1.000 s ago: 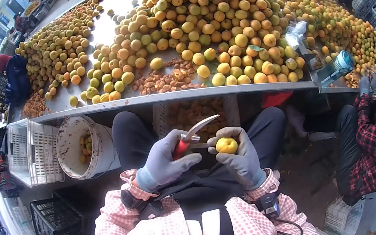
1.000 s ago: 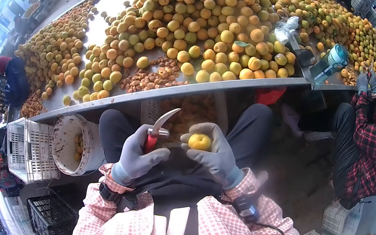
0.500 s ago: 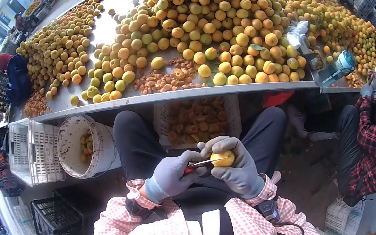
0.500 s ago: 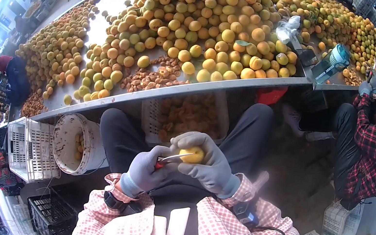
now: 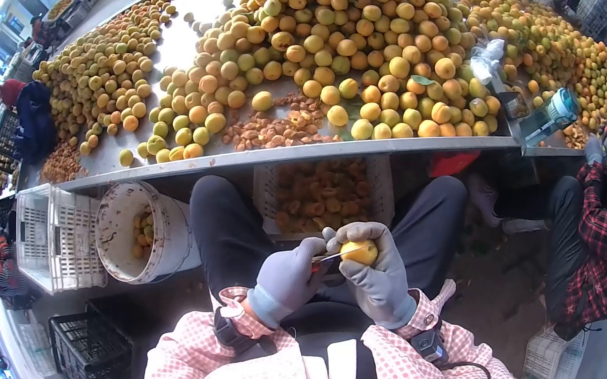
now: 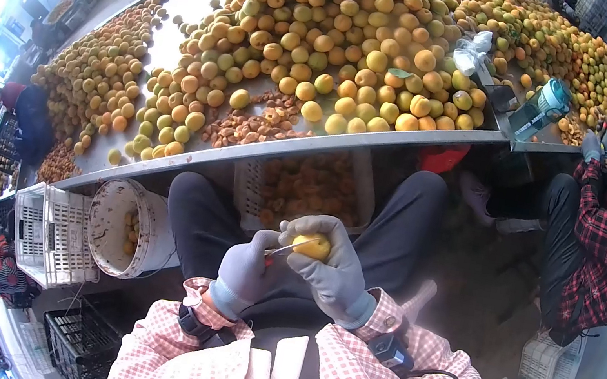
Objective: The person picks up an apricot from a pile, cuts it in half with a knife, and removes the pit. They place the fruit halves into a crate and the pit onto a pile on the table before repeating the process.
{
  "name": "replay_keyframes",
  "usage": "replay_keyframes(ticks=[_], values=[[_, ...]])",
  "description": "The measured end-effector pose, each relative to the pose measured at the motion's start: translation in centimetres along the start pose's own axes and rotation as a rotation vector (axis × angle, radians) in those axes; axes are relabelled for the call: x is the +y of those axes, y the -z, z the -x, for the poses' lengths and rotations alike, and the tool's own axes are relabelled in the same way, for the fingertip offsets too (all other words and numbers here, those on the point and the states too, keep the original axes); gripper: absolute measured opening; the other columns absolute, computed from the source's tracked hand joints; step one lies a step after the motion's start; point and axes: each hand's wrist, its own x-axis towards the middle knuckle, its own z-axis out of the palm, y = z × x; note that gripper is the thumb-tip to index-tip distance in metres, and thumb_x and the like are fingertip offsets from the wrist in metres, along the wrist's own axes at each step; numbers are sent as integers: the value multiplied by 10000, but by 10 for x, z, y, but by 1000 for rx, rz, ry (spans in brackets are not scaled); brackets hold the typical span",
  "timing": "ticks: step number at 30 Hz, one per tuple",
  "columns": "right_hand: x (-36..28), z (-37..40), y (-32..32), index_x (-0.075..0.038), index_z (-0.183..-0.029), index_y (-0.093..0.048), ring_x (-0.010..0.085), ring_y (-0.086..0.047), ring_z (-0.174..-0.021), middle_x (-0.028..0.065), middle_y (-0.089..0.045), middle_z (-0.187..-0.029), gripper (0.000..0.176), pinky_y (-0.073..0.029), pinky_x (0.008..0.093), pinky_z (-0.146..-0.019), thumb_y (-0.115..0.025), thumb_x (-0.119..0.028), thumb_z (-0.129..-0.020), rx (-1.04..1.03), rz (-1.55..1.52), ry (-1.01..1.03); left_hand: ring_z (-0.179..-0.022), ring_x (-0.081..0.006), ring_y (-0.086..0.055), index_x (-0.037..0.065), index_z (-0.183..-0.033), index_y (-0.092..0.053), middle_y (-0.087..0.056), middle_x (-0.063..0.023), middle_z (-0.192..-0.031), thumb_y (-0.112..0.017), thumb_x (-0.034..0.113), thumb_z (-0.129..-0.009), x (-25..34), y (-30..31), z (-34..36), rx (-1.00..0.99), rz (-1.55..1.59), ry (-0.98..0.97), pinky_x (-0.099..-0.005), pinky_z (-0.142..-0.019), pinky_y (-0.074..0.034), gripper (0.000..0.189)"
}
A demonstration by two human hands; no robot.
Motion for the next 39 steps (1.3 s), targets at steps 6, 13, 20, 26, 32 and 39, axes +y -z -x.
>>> replay_keyframes(ticks=[6, 13, 20, 26, 32, 39], values=[[1, -2, 9, -63, -1155, -484, 151, -543, -1079, 65, -544, -1130, 418, -392, 325, -1040, -714, -22, -808, -14, 33, -57, -667, -370, -622, 59, -1071, -487, -630, -164, -763, -666, 152, -782, -2, -5, -7, -30, 3, 27, -439, -557, -479, 353], [-4, -16, 15, -43, -1244, -454, 193, -547, -1161, 125, -577, -1232, 502, -463, 316, -971, -718, -52, -817, 23, 60, -138, -725, -400, -618, 58, -1045, -478, -626, -197, -771, -632, 192, -838, 7, 1, -21, -81, 135, 122, -458, -603, -478, 291], [-3, -23, 23, -50, -1236, -501, 172, -600, -1044, 82, -604, -1152, 504, -491, 285, -921, -749, -144, -807, 51, 108, -247, -754, -412, -612, 48, -1014, -461, -623, -213, -786, -627, 212, -853, 2, 5, -18, -104, 204, 144, -468, -616, -466, 283], [1, -22, 8, -40, -1265, -499, 138, -603, -998, 69, -603, -1149, 502, -490, 260, -898, -725, -103, -821, 120, -191, -206, -773, -414, -613, 58, -1032, -452, -622, -212, -799, -627, 169, -833, 15, 0, -19, -59, 239, 185, -468, -622, -468, 287], [-2, -25, 27, -36, -1275, -497, 159, -592, -1046, 82, -600, -1171, 482, -451, 305, -974, -703, -137, -851, 24, 21, -208, -797, -430, -608, 49, -1071, -424, -621, -231, -821, -621, 161, -840, -1, 6, -19, -130, 143, 154, -474, -641, -471, 324], [14, -23, 17, -54, -1332, -432, 232, -511, -1219, 108, -558, -1283, 601, -379, 372, -1063, -701, -295, -851, 3, -322, -211, -802, -423, -620, 32, -1081, -451, -640, -223, -839, -609, 173, -866, 16, 0, -21, -26, 273, 189, -464, -647, -484, 302]])
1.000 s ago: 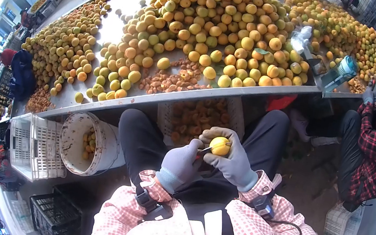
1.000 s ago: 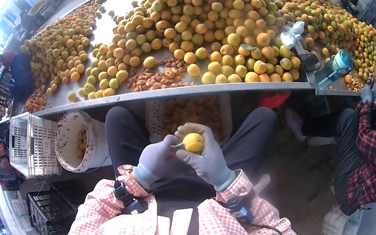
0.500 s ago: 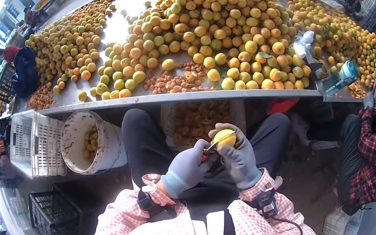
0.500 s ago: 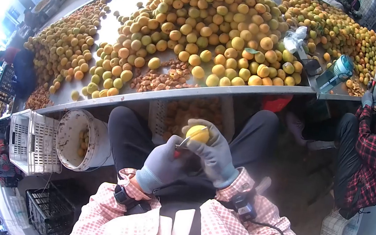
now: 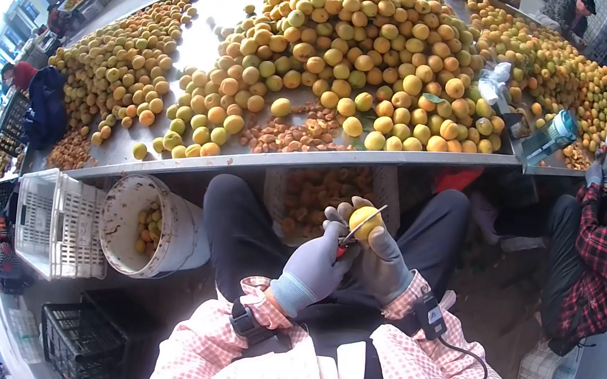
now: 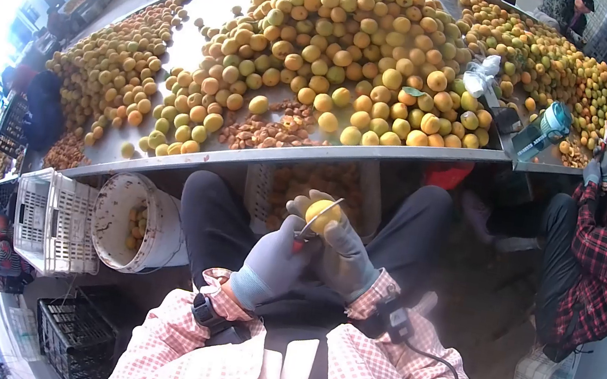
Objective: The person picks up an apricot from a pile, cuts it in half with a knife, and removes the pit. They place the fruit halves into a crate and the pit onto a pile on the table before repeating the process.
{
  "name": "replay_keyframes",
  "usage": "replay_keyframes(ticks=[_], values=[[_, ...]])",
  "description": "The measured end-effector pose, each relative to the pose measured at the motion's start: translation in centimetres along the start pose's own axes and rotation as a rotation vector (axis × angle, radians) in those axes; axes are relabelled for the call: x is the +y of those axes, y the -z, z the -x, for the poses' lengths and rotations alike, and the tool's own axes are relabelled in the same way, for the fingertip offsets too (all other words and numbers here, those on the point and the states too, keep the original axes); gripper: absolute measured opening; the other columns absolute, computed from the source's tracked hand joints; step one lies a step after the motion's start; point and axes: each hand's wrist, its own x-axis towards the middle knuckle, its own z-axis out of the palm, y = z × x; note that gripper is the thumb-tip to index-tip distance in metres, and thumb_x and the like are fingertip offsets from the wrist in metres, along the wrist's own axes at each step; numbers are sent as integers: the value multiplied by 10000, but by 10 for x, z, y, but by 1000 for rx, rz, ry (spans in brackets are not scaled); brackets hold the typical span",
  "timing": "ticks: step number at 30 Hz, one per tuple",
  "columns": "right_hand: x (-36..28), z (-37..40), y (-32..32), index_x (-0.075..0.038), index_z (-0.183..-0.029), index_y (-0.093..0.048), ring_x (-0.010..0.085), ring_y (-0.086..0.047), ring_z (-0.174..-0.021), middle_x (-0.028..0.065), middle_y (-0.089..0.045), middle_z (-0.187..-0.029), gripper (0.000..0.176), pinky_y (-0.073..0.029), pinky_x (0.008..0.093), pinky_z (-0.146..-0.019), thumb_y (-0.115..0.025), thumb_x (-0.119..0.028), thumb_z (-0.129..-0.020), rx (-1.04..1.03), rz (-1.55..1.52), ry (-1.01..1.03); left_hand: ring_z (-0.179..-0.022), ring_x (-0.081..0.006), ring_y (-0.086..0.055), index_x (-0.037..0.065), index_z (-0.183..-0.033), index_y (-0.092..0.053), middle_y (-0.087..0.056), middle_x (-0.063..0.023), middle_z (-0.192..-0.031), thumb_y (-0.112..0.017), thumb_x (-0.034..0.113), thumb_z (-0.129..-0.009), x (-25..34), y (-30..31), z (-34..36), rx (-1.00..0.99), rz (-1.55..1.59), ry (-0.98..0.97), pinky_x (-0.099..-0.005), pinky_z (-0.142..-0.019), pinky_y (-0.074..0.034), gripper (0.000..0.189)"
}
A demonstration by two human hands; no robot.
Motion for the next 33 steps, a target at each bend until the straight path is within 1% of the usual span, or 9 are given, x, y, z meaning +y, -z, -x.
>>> replay_keyframes(ticks=[2, 5, 11, 15, 18, 20, 23, 30, 33], values=[[-5, -3, 0, -57, -1327, -434, 240, -499, -1235, 111, -551, -1296, 598, -366, 381, -1073, -699, -305, -852, -33, -39, -19, -776, -421, -619, 30, -1136, -446, -638, -228, -829, -614, 189, -862, -4, 4, -2, -27, -68, 5, -475, -643, -486, 359], [-14, -4, 4, -67, -1309, -448, 248, -492, -1244, 126, -537, -1317, 557, -349, 386, -1083, -698, -276, -857, -110, 364, -10, -755, -415, -622, 27, -1143, -446, -639, -223, -815, -613, 199, -858, -11, 7, -4, -54, -169, -39, -475, -630, -486, 372], [-3, 1, -16, -60, -1299, -459, 188, -581, -1093, 107, -568, -1251, 508, -455, 343, -980, -694, -181, -865, 59, -28, 31, -748, -416, -616, 45, -1079, -454, -634, -212, -801, -616, 167, -842, 0, 7, -2, 22, -115, 2, -474, -615, -483, 312], [-19, -7, 5, -44, -1298, -469, 156, -624, -946, 87, -588, -1170, 496, -511, 283, -880, -691, -94, -858, 17, 554, -11, -764, -412, -626, 79, -1052, -457, -645, -202, -819, -598, 145, -860, -12, 17, -6, -63, -203, -65, -474, -622, -482, 247], [-7, -4, 0, -49, -1313, -465, 163, -605, -998, 87, -582, -1183, 529, -483, 308, -927, -700, -193, -861, -17, 481, 54, -747, -421, -618, 45, -1078, -448, -639, -213, -809, -607, 185, -863, -9, 2, -3, 21, -53, -91, -474, -613, -479, 302], [12, -5, -12, -46, -1335, -438, 193, -541, -1138, 111, -579, -1222, 586, -402, 341, -1025, -640, -371, -891, 74, 59, 40, -736, -420, -621, 45, -1084, -442, -644, -212, -804, -593, 216, -880, 1, -1, -2, 113, 11, -5, -478, -607, -480, 306], [16, -4, -14, -60, -1352, -420, 214, -528, -1164, 119, -572, -1243, 610, -369, 375, -1056, -594, -436, -904, 48, 16, -20, -722, -421, -622, 50, -1097, -435, -647, -215, -798, -583, 247, -893, -9, -2, 1, 93, -70, 19, -486, -598, -478, 319], [19, -11, 1, -66, -1314, -461, 233, -529, -1173, 118, -572, -1242, 560, -379, 385, -1047, -595, -426, -906, 62, 142, 23, -739, -429, -615, 65, -1100, -446, -643, -220, -789, -597, 261, -884, -34, -13, -3, 148, -52, -4, -497, -600, -469, 328], [13, -16, 21, -63, -1262, -504, 243, -552, -1147, 106, -585, -1208, 441, -422, 378, -1007, -589, -342, -932, 177, -1, 125, -694, -364, -639, 49, -1048, -484, -643, -193, -777, -619, 216, -887, -48, -14, -2, 82, -13, -7, -436, -601, -480, 268]])
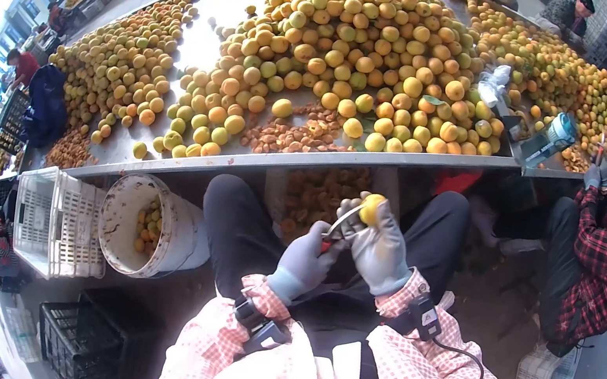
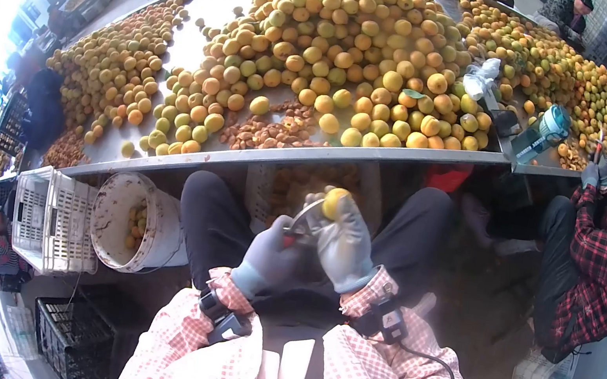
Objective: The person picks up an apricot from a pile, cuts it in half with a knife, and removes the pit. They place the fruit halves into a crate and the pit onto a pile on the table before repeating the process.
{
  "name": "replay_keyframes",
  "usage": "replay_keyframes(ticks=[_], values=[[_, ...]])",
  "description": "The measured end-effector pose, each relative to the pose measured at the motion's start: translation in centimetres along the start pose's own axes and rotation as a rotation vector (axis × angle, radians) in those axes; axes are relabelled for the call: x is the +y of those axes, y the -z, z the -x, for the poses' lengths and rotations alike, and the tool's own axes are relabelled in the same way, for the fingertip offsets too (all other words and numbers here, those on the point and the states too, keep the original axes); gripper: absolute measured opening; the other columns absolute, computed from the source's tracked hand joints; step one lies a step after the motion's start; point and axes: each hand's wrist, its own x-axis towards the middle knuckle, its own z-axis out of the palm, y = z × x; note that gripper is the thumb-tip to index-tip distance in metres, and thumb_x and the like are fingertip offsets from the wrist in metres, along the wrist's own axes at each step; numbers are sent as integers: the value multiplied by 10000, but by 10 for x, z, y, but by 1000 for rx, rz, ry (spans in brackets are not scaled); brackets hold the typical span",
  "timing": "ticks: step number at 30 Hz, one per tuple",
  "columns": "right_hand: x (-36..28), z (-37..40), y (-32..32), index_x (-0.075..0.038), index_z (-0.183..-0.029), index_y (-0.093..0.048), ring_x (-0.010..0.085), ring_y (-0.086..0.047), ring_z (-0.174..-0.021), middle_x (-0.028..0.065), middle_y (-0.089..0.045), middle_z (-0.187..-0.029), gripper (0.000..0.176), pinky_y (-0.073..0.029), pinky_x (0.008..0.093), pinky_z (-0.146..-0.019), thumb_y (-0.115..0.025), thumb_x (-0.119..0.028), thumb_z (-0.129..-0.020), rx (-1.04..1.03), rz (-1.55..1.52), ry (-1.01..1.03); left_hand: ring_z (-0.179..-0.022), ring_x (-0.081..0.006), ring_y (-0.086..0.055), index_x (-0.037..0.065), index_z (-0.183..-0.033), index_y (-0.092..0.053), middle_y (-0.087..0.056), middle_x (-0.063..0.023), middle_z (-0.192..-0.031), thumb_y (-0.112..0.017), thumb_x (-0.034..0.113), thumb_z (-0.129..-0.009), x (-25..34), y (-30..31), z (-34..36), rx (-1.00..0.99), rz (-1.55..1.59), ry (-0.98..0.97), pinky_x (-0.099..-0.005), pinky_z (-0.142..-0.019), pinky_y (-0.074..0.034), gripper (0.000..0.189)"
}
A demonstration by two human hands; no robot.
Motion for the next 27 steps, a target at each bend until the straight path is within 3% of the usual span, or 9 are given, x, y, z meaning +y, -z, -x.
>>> replay_keyframes(ticks=[3, 7, 10, 12, 16, 18, 21, 23, 27], values=[[-29, 1, 13, -92, -1277, -505, 214, -585, -1049, 76, -581, -1187, 343, -506, 332, -861, -543, -95, -936, 122, -37, -28, -626, -142, -563, 24, -944, -519, -600, -99, -730, -641, 131, -895, 4, 14, 4, 80, 296, 59, -292, -592, -461, 169], [-56, 13, -3, -120, -1388, -397, 172, -608, -933, 88, -589, -1172, 546, -504, 250, -730, -619, -87, -890, -10, 91, -63, -633, -107, -542, 23, -956, -519, -591, -82, -715, -649, 119, -889, 13, 30, 2, -39, 472, 213, -274, -593, -456, 175], [-71, 13, 11, -115, -1359, -420, 156, -640, -911, 79, -578, -1185, 504, -512, 239, -710, -631, -135, -902, -279, 92, -251, -626, -113, -538, 20, -956, -520, -591, -79, -716, -660, 120, -880, 21, 30, -1, -43, 432, 104, -277, -588, -454, 188], [-74, 22, -1, -97, -1325, -435, 145, -640, -864, 85, -594, -1155, 472, -495, 222, -654, -637, -172, -905, -222, 133, -250, -620, -54, -485, 44, -1006, -538, -555, 8, -706, -647, 84, -888, 34, 30, -4, -54, 276, -26, -235, -572, -448, 166], [-68, 33, -19, -89, -1297, -435, 111, -604, -779, 68, -582, -1118, 453, -451, 194, -607, -643, -170, -903, -14, 182, -264, -629, -122, -569, 41, -1013, -541, -610, -61, -728, -668, 111, -872, 46, 34, -4, -125, 160, -31, -278, -610, -480, 202], [-64, 36, -18, -72, -1297, -422, 134, -570, -740, 105, -538, -1228, 506, -432, 184, -577, -680, -160, -871, -46, 308, -252, -658, -234, -643, 49, -1031, -540, -638, -125, -767, -661, 125, -866, 48, 34, -3, -102, 48, -112, -309, -623, -494, 219], [-60, 42, -14, -66, -1263, -451, 95, -559, -837, 55, -554, -1145, 518, -459, 193, -683, -730, -174, -840, -158, 401, -202, -736, -331, -662, 63, -1062, -541, -659, -148, -810, -661, 148, -859, 51, 37, -2, -119, -13, -132, -337, -637, -508, 251], [-55, 42, -8, -62, -1244, -468, 73, -534, -950, 23, -547, -1112, 504, -458, 229, -857, -744, -141, -829, -228, 713, -9, -756, -333, -665, 67, -1076, -541, -665, -150, -825, -662, 152, -856, 53, 38, -2, -136, -33, -132, -345, -641, -512, 265], [-51, 43, -15, -79, -1244, -477, 102, -524, -1015, 33, -535, -1124, 524, -410, 249, -946, -760, -172, -813, -116, 801, -1, -781, -338, -668, 77, -1096, -545, -675, -155, -860, -669, 162, -853, 52, 35, 0, -149, -78, -180, -359, -642, -520, 286]])
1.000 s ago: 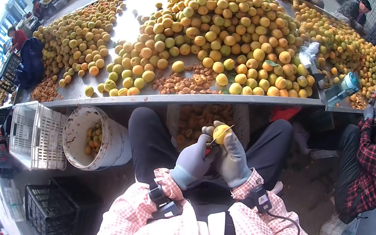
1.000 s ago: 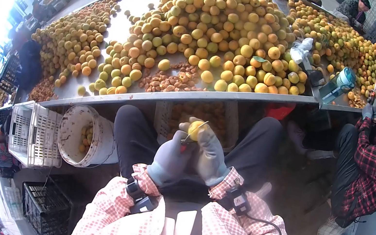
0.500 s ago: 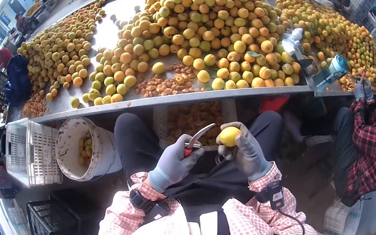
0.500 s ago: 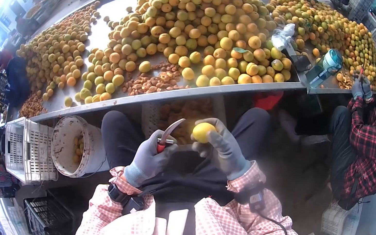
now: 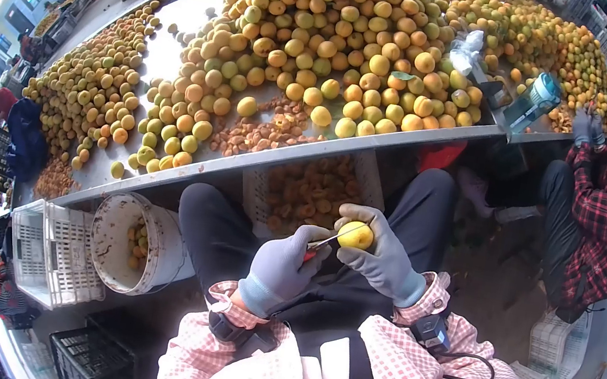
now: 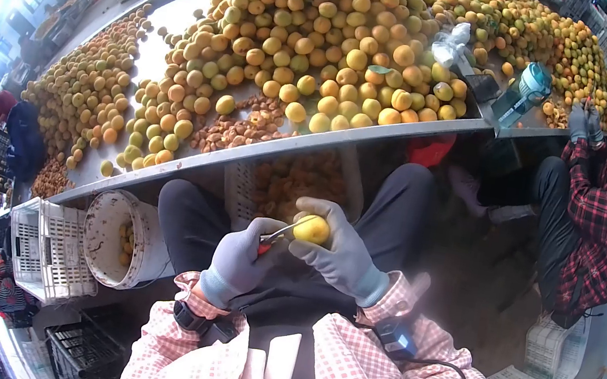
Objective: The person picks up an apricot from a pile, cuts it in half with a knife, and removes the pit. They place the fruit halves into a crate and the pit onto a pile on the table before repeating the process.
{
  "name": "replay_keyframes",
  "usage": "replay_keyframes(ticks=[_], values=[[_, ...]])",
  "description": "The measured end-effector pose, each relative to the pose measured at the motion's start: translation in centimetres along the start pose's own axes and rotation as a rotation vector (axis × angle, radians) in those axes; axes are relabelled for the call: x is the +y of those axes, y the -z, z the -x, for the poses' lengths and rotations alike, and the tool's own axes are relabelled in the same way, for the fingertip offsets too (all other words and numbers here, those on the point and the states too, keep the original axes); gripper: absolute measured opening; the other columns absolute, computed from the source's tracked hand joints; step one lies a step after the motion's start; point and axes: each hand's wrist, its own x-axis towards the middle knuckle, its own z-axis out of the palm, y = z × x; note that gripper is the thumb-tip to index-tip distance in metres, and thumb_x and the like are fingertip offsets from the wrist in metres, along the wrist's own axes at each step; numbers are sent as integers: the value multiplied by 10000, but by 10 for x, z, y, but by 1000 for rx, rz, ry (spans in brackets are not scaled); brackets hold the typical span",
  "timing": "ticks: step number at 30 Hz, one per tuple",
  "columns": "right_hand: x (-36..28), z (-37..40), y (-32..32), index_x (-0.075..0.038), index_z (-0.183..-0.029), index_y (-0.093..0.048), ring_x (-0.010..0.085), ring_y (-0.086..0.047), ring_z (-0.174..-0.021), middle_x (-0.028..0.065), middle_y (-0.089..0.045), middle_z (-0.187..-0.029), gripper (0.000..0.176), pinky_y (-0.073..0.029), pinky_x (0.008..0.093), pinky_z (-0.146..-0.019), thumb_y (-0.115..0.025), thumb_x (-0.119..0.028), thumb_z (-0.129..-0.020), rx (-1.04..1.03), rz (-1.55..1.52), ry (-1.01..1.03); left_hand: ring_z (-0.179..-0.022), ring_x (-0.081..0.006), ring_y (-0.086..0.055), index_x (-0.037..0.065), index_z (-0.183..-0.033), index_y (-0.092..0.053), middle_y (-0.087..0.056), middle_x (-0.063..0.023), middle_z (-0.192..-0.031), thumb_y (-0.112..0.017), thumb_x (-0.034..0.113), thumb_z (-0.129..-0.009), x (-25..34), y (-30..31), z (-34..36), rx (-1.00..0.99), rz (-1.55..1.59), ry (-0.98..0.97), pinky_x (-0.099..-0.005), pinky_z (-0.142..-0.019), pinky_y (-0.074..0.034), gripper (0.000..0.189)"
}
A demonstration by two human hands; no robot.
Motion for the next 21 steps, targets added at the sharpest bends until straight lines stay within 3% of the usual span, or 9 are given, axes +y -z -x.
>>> replay_keyframes(ticks=[2, 6, 12, 14, 15, 17, 21], values=[[-8, 2, -3, -85, -1246, -470, 106, -520, -1037, 32, -533, -1126, 517, -414, 248, -950, -754, -149, -818, -50, -192, -72, -766, -339, -666, 82, -1098, -547, -674, -150, -853, -669, 163, -851, 1, 2, 1, 1, -23, -13, -361, -633, -519, 287], [-3, 5, 1, -82, -1275, -454, 91, -498, -1038, 22, -507, -1132, 479, -411, 235, -927, -698, -91, -863, -121, -190, -94, -726, -338, -660, 97, -1106, -553, -673, -140, -833, -671, 162, -842, -3, 4, 3, -2, -102, -101, -371, -606, -514, 297], [3, 5, 3, -74, -1258, -461, 117, -503, -1089, 43, -515, -1172, 421, -399, 252, -968, -663, -92, -889, -156, -135, 74, -718, -337, -655, 96, -1109, -558, -669, -142, -835, -674, 150, -824, -7, 3, 6, -24, -143, -112, -378, -602, -511, 312], [1, 3, 4, -65, -1256, -450, 161, -503, -1176, 70, -517, -1231, 419, -386, 287, -1011, -656, -89, -892, -155, 169, 216, -701, -339, -646, 91, -1115, -555, -663, -142, -825, -675, 143, -809, -9, 2, 7, -9, -156, -138, -383, -594, -503, 333], [0, 4, 2, -65, -1256, -450, 161, -503, -1176, 70, -517, -1231, 419, -386, 287, -1011, -656, -89, -892, -154, 168, 215, -683, -341, -636, 86, -1121, -551, -656, -142, -815, -675, 135, -794, -10, 1, 7, 9, -169, -164, -389, -585, -496, 353], [-1, 5, -6, -62, -1247, -432, 248, -451, -1291, 132, -498, -1323, 429, -352, 365, -1077, -657, -152, -893, -161, -205, 60, -685, -342, -636, 83, -1119, -552, -656, -142, -820, -676, 132, -786, -9, 1, 8, 29, -182, -168, -389, -586, -497, 359], [1, 4, -15, -55, -1237, -433, 251, -470, -1271, 141, -517, -1293, 424, -355, 392, -1086, -657, -140, -887, -123, -294, 135, -689, -340, -636, 77, -1115, -551, -651, -140, -823, -672, 118, -766, -5, 0, 10, 50, -229, -148, -386, -585, -499, 371]])
